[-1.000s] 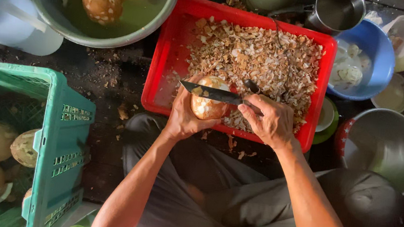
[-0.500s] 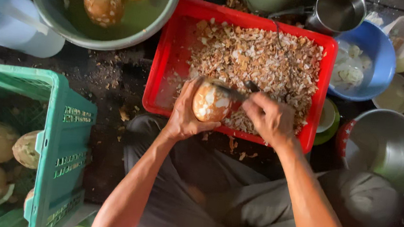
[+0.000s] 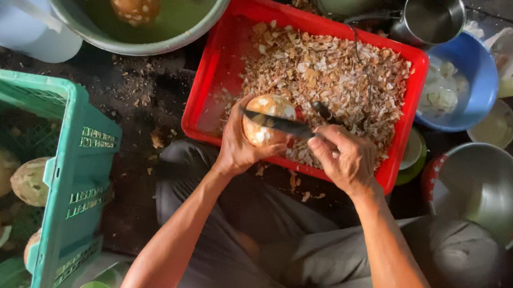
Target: The person sits on the floor and uses a knife to shave the brown outer husk off coconuts, rotating each coconut and trimming it until the white shell is exposed. Peeled coconuts are placed into a basin of water, and husk shavings collect in a red tray, with unpeeled coconuts taken from a green crate.
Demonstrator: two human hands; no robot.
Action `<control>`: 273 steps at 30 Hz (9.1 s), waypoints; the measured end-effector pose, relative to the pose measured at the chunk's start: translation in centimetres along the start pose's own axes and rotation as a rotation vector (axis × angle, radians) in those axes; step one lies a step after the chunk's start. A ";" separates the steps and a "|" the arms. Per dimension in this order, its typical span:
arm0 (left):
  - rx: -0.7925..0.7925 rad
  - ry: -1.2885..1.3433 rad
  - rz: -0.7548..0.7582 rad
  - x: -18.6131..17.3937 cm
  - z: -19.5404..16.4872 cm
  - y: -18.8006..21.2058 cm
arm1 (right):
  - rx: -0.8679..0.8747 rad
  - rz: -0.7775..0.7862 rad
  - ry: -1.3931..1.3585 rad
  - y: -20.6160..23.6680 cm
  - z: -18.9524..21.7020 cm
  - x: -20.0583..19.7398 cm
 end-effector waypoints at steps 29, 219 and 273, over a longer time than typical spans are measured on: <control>0.280 -0.635 0.052 -0.3 -3.3 -0.4 | 0.264 -0.275 -0.145 -1.6 -7.4 -7.1; 0.257 -0.522 0.284 1.8 -2.8 -2.1 | 0.062 -0.304 -0.665 -4.2 -3.8 6.4; 0.479 -0.667 0.187 3.1 -2.5 -1.4 | -0.229 -0.098 0.017 -3.2 5.5 4.0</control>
Point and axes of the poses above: each hand's wrist, its own y-axis away from the middle knuckle, its own x-axis out of the palm, z = x × y, the point moved 10 cm from there along -y, towards the middle knuckle, and after that the axes turned 6 degrees about x, right-handed, at the moved point
